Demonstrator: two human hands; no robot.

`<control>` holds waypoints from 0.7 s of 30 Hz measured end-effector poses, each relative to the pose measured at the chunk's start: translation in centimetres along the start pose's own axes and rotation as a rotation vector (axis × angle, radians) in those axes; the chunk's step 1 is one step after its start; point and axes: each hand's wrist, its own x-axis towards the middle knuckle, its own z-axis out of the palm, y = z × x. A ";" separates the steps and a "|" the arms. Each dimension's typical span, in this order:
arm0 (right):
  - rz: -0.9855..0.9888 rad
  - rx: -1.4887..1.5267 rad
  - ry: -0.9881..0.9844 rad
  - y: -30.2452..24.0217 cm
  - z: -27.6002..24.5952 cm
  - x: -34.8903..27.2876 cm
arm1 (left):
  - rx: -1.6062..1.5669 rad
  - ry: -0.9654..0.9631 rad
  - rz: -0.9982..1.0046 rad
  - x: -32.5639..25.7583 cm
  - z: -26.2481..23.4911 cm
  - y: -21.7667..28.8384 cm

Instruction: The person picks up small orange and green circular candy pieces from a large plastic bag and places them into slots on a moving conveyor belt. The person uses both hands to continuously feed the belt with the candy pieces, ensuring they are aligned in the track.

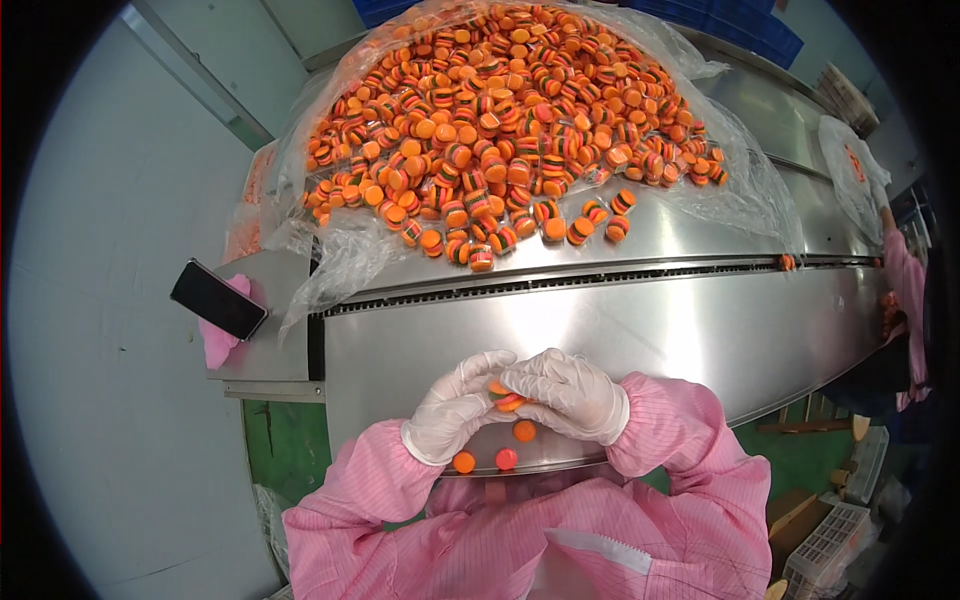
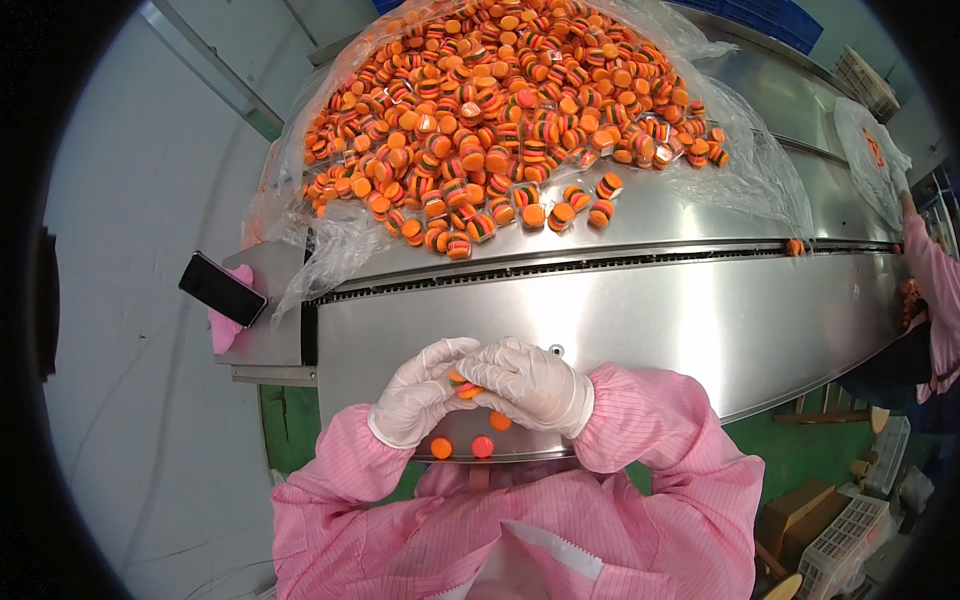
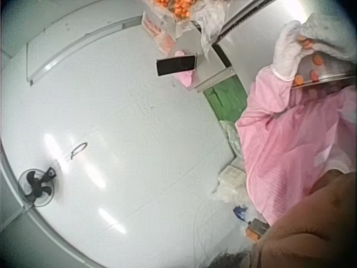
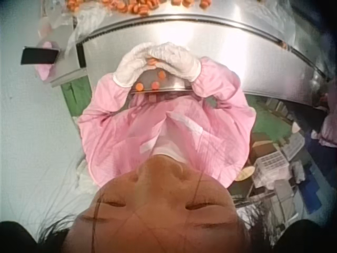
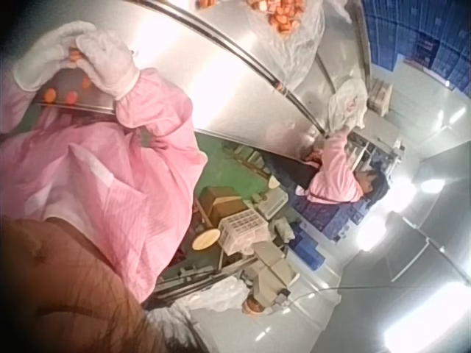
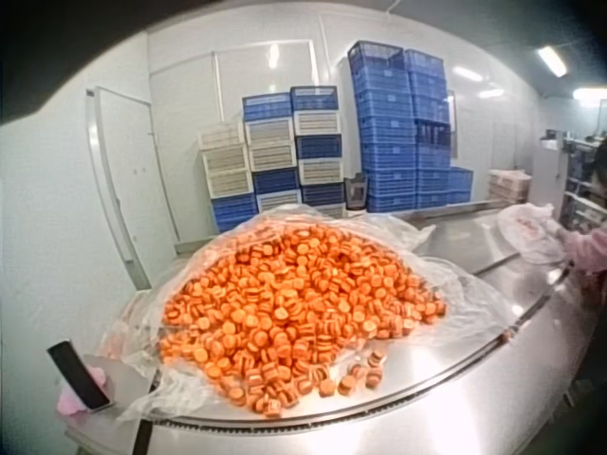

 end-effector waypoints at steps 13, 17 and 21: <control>-0.142 -0.047 -0.168 1.2 0.6 1.5 | -0.078 -0.185 -0.101 -0.1 0.3 0.2; -0.164 -0.154 -0.129 1.2 2.1 1.1 | -0.160 -0.087 -0.121 -0.3 -0.9 0.3; 0.092 -0.195 -0.137 -0.9 2.8 1.1 | -0.093 -0.029 -0.049 -0.1 -1.8 0.0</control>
